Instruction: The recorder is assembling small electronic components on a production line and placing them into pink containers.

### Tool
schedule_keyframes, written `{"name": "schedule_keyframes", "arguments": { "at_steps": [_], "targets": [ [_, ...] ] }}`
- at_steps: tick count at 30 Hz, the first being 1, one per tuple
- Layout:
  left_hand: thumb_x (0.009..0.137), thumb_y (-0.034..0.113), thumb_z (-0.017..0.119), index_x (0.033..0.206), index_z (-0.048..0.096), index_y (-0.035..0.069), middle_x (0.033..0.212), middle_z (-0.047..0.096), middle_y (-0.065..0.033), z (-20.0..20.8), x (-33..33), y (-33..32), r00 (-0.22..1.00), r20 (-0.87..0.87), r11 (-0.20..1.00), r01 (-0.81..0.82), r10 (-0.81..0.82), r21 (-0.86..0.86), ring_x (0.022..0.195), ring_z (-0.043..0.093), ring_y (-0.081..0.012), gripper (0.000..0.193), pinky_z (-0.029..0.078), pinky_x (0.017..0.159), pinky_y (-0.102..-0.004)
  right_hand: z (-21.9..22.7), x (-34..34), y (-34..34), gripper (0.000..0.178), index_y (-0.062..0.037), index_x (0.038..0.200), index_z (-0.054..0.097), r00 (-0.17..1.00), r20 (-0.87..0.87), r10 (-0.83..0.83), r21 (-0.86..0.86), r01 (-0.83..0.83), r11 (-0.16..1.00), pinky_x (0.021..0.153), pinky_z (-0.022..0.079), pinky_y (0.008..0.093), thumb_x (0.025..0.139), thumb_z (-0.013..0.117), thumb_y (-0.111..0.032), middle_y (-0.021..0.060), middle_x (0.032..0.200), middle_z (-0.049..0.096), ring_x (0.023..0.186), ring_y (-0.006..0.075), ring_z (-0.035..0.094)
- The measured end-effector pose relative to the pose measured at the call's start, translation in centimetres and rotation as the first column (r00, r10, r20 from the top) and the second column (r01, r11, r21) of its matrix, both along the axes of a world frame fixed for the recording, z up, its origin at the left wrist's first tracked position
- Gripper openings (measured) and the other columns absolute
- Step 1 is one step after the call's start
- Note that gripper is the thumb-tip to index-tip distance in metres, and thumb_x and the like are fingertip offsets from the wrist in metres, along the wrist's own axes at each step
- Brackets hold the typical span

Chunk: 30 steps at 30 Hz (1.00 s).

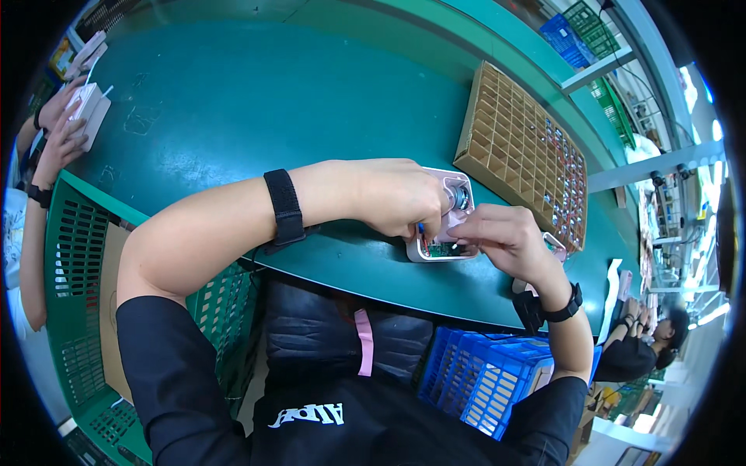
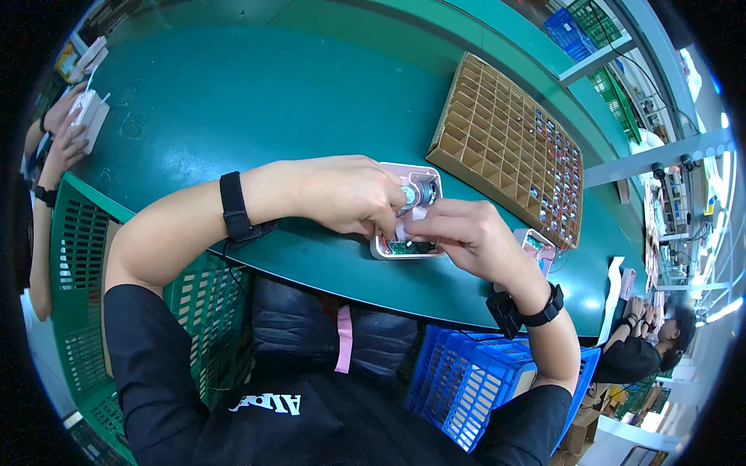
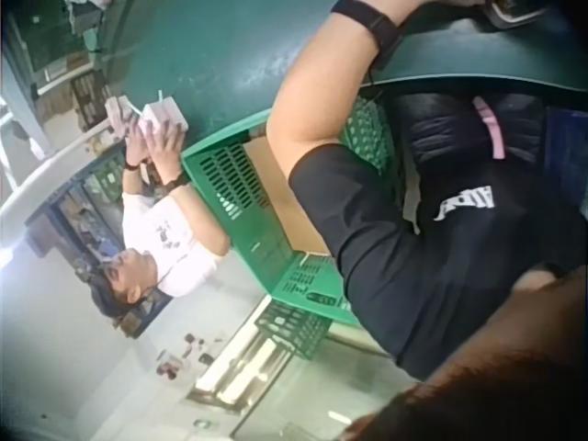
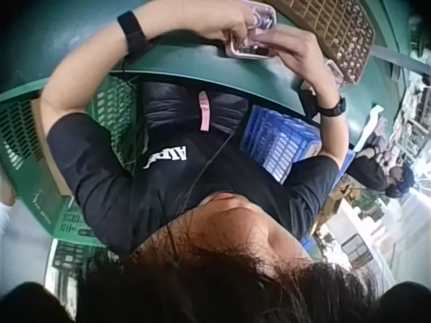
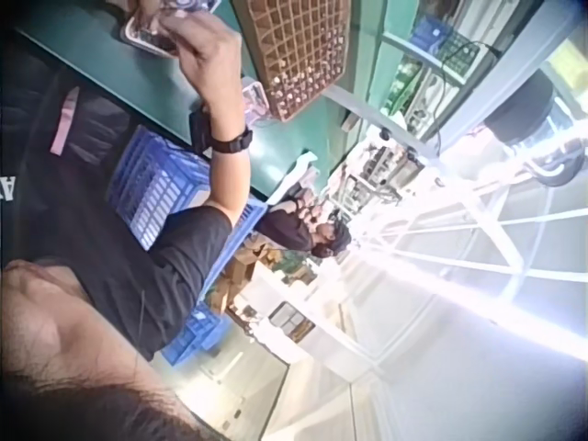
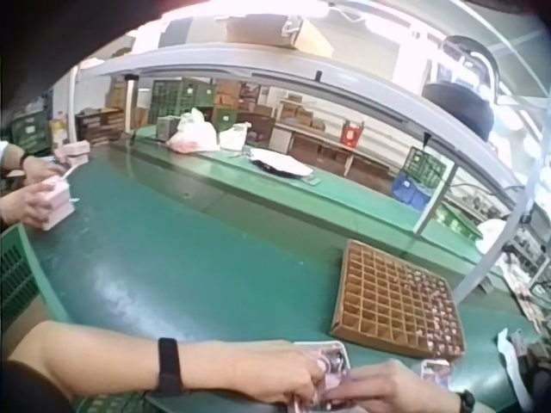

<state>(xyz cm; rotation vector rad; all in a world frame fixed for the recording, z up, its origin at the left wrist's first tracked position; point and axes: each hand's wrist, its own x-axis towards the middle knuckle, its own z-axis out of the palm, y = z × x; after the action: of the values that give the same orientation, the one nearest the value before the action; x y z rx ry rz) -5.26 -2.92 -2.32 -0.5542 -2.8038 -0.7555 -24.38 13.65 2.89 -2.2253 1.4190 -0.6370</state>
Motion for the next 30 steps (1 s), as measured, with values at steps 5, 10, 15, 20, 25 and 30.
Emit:
{"name": "schedule_keyframes", "arguments": {
  "at_steps": [5, 10, 15, 20, 25, 30],
  "targets": [
    [0.078, 0.017, 0.082, 0.089, 0.080, 0.012, 0.084, 0.067, -0.0076, -0.3, -0.1, 0.1, 0.999, 0.042, 1.000, -0.018, 0.018, -0.003, 0.088, 0.069, -0.0280, 0.012, 0.055, 0.073, -0.0444, -0.1, -0.3, -0.2, 0.022, -0.0050, 0.103, 0.080, 0.991, -0.121, 0.049, 0.054, -0.042, 0.998, 0.067, 0.056, 0.0366, 0.081, 0.082, -0.002, 0.0136, 0.089, 0.074, 0.078, 0.0286, 0.073],
    [0.079, 0.016, 0.081, 0.090, 0.080, 0.012, 0.084, 0.067, -0.0077, -0.6, -0.2, 0.1, 1.000, 0.007, 1.000, -0.003, 0.003, -0.006, 0.087, 0.069, -0.0285, 0.012, 0.056, 0.073, -0.0448, -0.5, -0.3, -0.4, 0.020, -0.0055, 0.101, 0.080, 0.981, -0.182, 0.069, 0.098, -0.052, 0.994, 0.066, 0.055, 0.0362, 0.081, 0.082, -0.004, 0.0137, 0.085, 0.074, 0.075, 0.0280, 0.073],
    [0.079, 0.016, 0.081, 0.090, 0.080, 0.011, 0.086, 0.069, -0.0078, -0.7, -0.2, 0.2, 1.000, -0.024, 1.000, -0.002, 0.002, 0.000, 0.089, 0.070, -0.0283, 0.013, 0.057, 0.075, -0.0443, -1.1, 0.3, -0.8, 0.017, -0.0058, 0.098, 0.080, 0.972, -0.227, 0.069, 0.095, -0.048, 0.994, 0.064, 0.054, 0.0361, 0.082, 0.082, -0.007, 0.0111, 0.082, 0.070, 0.073, 0.0265, 0.070],
    [0.078, 0.016, 0.081, 0.092, 0.080, 0.011, 0.088, 0.070, -0.0078, -0.6, -0.3, 0.4, 1.000, 0.021, 0.999, -0.021, 0.022, -0.026, 0.091, 0.071, -0.0282, 0.014, 0.057, 0.075, -0.0437, -0.2, 0.9, -0.7, 0.015, -0.0059, 0.096, 0.079, 0.963, -0.262, 0.062, 0.094, -0.039, 0.995, 0.063, 0.052, 0.0367, 0.082, 0.083, -0.008, 0.0086, 0.086, 0.063, 0.072, 0.0250, 0.065],
    [0.078, 0.016, 0.082, 0.093, 0.081, 0.012, 0.088, 0.070, -0.0076, -0.7, -0.2, 0.4, 0.999, 0.027, 0.999, -0.023, 0.024, -0.030, 0.090, 0.071, -0.0283, 0.015, 0.057, 0.075, -0.0436, -0.8, 0.7, -0.6, 0.016, -0.0060, 0.096, 0.079, 0.970, -0.239, 0.053, 0.092, -0.031, 0.995, 0.064, 0.051, 0.0372, 0.081, 0.084, -0.009, 0.0084, 0.091, 0.060, 0.074, 0.0246, 0.063],
    [0.078, 0.016, 0.081, 0.093, 0.081, 0.012, 0.087, 0.070, -0.0081, -0.5, -0.2, 0.5, 1.000, 0.008, 1.000, -0.017, 0.017, -0.021, 0.089, 0.071, -0.0288, 0.015, 0.058, 0.074, -0.0435, -0.9, 0.5, -0.3, 0.015, -0.0056, 0.094, 0.078, 0.962, -0.264, 0.064, 0.104, -0.038, 0.994, 0.065, 0.051, 0.0377, 0.081, 0.084, -0.010, 0.0087, 0.091, 0.060, 0.076, 0.0254, 0.064]
  ]
}}
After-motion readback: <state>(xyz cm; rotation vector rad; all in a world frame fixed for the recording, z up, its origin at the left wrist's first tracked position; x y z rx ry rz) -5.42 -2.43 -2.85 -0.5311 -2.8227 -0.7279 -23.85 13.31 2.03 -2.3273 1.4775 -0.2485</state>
